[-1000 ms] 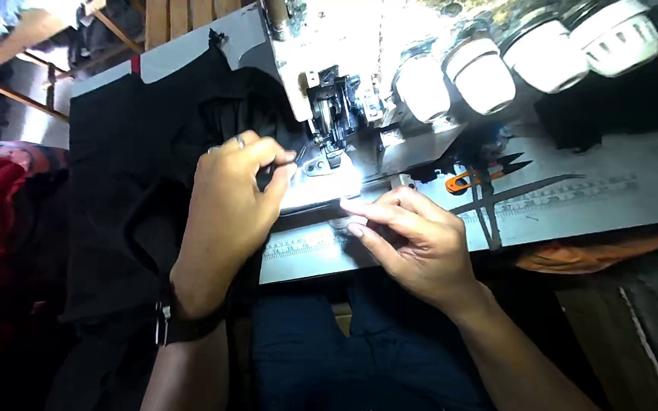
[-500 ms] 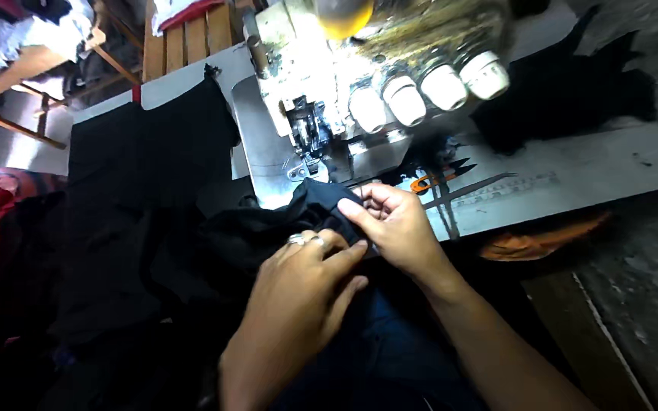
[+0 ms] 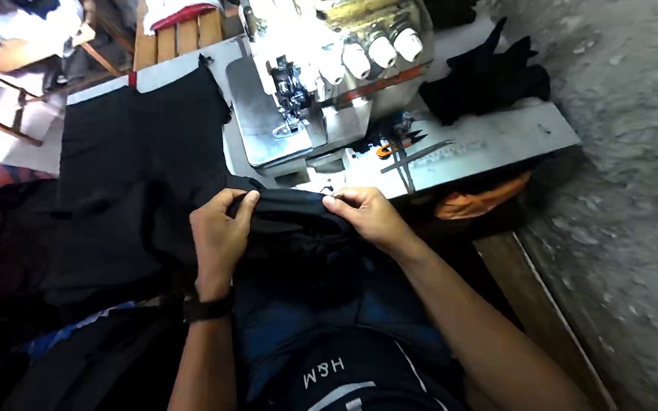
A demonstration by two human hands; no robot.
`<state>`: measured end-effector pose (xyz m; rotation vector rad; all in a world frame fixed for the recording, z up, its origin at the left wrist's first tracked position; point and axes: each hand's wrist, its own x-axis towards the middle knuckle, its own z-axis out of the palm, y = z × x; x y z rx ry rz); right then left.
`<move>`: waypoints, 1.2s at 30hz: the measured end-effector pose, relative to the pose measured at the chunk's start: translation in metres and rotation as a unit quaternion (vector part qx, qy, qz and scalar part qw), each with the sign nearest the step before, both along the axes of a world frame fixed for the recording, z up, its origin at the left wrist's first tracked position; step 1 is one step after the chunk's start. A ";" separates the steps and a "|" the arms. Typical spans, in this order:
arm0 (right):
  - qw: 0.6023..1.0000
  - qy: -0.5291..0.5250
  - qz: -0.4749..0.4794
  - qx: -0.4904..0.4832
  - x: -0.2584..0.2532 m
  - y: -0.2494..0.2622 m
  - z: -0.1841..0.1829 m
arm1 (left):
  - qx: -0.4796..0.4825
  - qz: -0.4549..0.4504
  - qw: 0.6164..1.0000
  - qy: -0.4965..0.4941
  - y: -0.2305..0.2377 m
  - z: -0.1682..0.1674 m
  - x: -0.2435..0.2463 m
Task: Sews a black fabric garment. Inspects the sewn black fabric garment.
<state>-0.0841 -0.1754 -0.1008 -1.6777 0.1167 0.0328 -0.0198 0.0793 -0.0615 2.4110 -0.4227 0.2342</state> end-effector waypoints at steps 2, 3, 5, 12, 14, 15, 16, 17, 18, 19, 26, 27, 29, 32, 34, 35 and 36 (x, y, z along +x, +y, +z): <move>0.999 0.029 -0.026 -0.021 -0.006 0.011 -0.016 | 0.037 0.003 0.999 0.016 0.002 -0.036 0.002; 0.999 0.021 -0.039 -0.026 -0.009 0.018 -0.018 | 0.065 0.004 0.998 0.011 0.004 -0.038 0.000; 0.996 -0.012 -0.079 -0.032 -0.011 0.023 -0.015 | 0.113 -0.015 0.993 -0.017 -0.004 -0.013 -0.006; 0.989 0.018 -0.144 0.014 -0.017 0.030 -0.015 | 0.106 -0.301 0.948 -0.009 -0.142 0.048 -0.006; 0.988 0.012 -0.145 0.058 -0.022 0.032 -0.019 | 0.119 -0.340 0.933 0.016 -0.182 0.036 0.020; 0.985 0.002 -0.145 0.090 -0.024 0.033 -0.020 | 0.133 -0.342 0.930 0.022 -0.199 0.028 0.035; 0.982 -0.006 -0.148 0.113 -0.025 0.033 -0.021 | 0.148 -0.341 0.928 0.028 -0.214 0.020 0.046; 0.979 -0.018 -0.154 0.129 -0.027 0.034 -0.022 | 0.171 -0.338 0.925 0.036 -0.226 0.011 0.052; 0.977 -0.036 -0.161 0.136 -0.028 0.036 -0.025 | 0.199 -0.329 0.922 0.051 -0.236 0.004 0.055; 0.974 -0.063 -0.167 0.137 -0.029 0.037 -0.029 | 0.232 -0.317 0.917 0.064 -0.245 -0.003 0.055; 0.974 -0.119 -0.145 0.128 -0.025 0.027 -0.037 | 0.323 -0.263 0.908 0.045 -0.250 -0.003 0.049; 0.979 -0.098 -0.140 0.109 -0.025 0.023 -0.033 | 0.349 -0.258 0.900 0.043 -0.243 0.007 0.046; 0.987 -0.062 -0.124 0.079 -0.027 0.016 -0.029 | 0.377 -0.255 0.889 0.046 -0.221 0.031 0.039; 0.989 -0.073 -0.107 0.077 -0.031 0.025 -0.038 | 0.302 -0.270 0.913 0.049 -0.148 0.068 0.018; 0.976 -0.085 -0.128 0.156 -0.027 0.028 -0.037 | 0.129 -0.274 0.950 0.074 -0.099 0.084 0.009; 0.971 -0.098 -0.128 0.177 -0.026 0.029 -0.036 | 0.052 -0.251 0.960 0.111 -0.076 0.087 0.003; 0.969 -0.110 -0.127 0.178 -0.025 0.030 -0.034 | -0.036 -0.212 0.964 0.158 -0.052 0.086 -0.005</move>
